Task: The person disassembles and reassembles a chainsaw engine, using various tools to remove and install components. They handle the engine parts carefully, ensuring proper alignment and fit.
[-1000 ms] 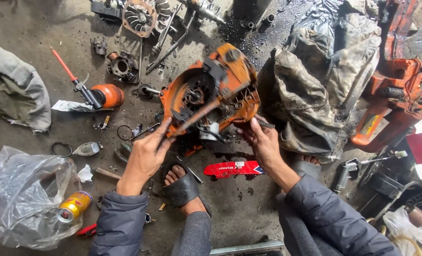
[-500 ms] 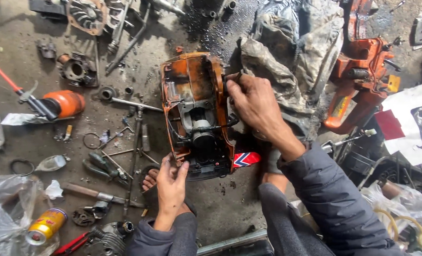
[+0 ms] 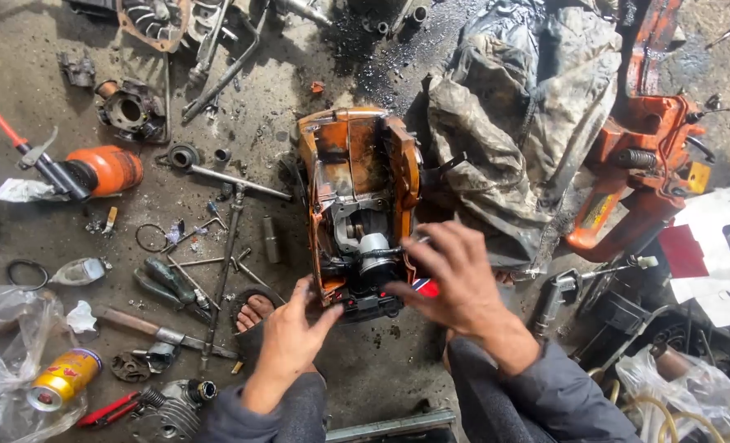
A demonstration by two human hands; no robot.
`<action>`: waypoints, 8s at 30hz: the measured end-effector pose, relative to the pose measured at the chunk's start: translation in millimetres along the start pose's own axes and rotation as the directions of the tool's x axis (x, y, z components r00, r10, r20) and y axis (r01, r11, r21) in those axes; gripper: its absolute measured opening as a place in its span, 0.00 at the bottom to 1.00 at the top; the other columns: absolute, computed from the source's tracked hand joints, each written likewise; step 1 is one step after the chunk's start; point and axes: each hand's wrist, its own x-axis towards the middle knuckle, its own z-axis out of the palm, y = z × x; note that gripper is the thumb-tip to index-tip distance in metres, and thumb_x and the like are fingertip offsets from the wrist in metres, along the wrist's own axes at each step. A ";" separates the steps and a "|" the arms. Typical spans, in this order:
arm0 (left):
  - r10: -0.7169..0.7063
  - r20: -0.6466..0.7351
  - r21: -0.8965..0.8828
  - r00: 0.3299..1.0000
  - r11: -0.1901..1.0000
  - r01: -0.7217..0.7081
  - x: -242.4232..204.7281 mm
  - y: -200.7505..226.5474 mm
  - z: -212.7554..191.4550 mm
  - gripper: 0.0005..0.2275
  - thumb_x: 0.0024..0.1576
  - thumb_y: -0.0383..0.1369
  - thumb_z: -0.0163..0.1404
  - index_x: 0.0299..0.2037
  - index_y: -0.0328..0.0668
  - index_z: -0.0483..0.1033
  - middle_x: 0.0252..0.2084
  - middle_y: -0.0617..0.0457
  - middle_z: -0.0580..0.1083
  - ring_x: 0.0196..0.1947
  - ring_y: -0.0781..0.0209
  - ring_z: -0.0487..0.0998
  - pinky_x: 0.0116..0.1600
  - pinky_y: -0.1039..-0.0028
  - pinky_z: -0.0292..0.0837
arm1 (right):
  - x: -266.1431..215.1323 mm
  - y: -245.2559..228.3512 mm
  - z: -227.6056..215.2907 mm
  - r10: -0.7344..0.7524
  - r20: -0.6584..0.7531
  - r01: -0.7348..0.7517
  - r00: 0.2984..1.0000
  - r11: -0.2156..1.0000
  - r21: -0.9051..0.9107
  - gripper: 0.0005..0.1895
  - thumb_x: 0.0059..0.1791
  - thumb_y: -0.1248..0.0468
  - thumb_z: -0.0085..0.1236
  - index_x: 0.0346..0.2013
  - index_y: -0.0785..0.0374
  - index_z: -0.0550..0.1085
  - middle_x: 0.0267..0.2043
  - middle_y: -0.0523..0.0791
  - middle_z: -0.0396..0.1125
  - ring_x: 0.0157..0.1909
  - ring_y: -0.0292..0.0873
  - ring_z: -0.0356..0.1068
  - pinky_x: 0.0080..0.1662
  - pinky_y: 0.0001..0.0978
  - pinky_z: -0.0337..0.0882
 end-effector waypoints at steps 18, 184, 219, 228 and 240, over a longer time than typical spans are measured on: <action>0.689 -0.346 0.205 0.636 0.718 -0.666 111.0 -2.8 -71.8 0.05 0.58 0.30 0.57 0.40 0.37 0.80 0.29 0.48 0.73 0.33 0.46 0.76 0.38 0.62 0.77 | 25.5 -23.8 32.8 -0.259 -0.225 0.241 0.939 0.965 -0.106 0.16 0.45 0.59 0.63 0.48 0.51 0.77 0.44 0.50 0.72 0.49 0.53 0.68 0.51 0.50 0.67; 0.015 -0.216 -0.699 0.976 0.696 -0.165 76.9 50.9 -76.9 0.07 0.58 0.33 0.60 0.42 0.41 0.86 0.33 0.48 0.83 0.39 0.68 0.75 0.46 0.68 0.76 | 82.3 15.3 34.8 0.370 0.376 -0.516 0.850 0.434 0.738 0.13 0.55 0.58 0.55 0.32 0.64 0.77 0.23 0.51 0.70 0.31 0.39 0.66 0.37 0.42 0.73; -0.062 -0.197 -0.716 0.978 0.691 -0.100 81.8 46.8 -69.4 0.06 0.56 0.34 0.63 0.37 0.42 0.86 0.28 0.50 0.82 0.35 0.70 0.74 0.42 0.72 0.75 | 45.8 27.2 74.0 0.389 0.405 -0.552 0.827 0.433 0.712 0.19 0.55 0.49 0.54 0.32 0.61 0.76 0.24 0.49 0.70 0.31 0.41 0.69 0.38 0.43 0.73; -0.078 -0.186 -0.772 0.979 0.629 -0.097 85.7 35.4 -50.5 0.06 0.53 0.34 0.64 0.35 0.43 0.85 0.26 0.52 0.80 0.34 0.70 0.73 0.42 0.73 0.74 | -21.3 68.5 127.8 0.418 0.437 -0.592 0.796 0.390 0.705 0.19 0.51 0.49 0.63 0.24 0.60 0.75 0.20 0.44 0.68 0.30 0.37 0.66 0.35 0.36 0.70; -0.091 -0.155 -0.851 0.984 0.519 -0.086 93.2 13.3 -24.6 0.15 0.53 0.36 0.65 0.47 0.39 0.81 0.34 0.46 0.82 0.39 0.61 0.81 0.47 0.68 0.79 | -28.1 67.9 141.0 0.378 0.512 -0.635 0.772 0.413 0.652 0.05 0.43 0.68 0.55 0.25 0.67 0.77 0.23 0.43 0.67 0.33 0.39 0.64 0.38 0.40 0.70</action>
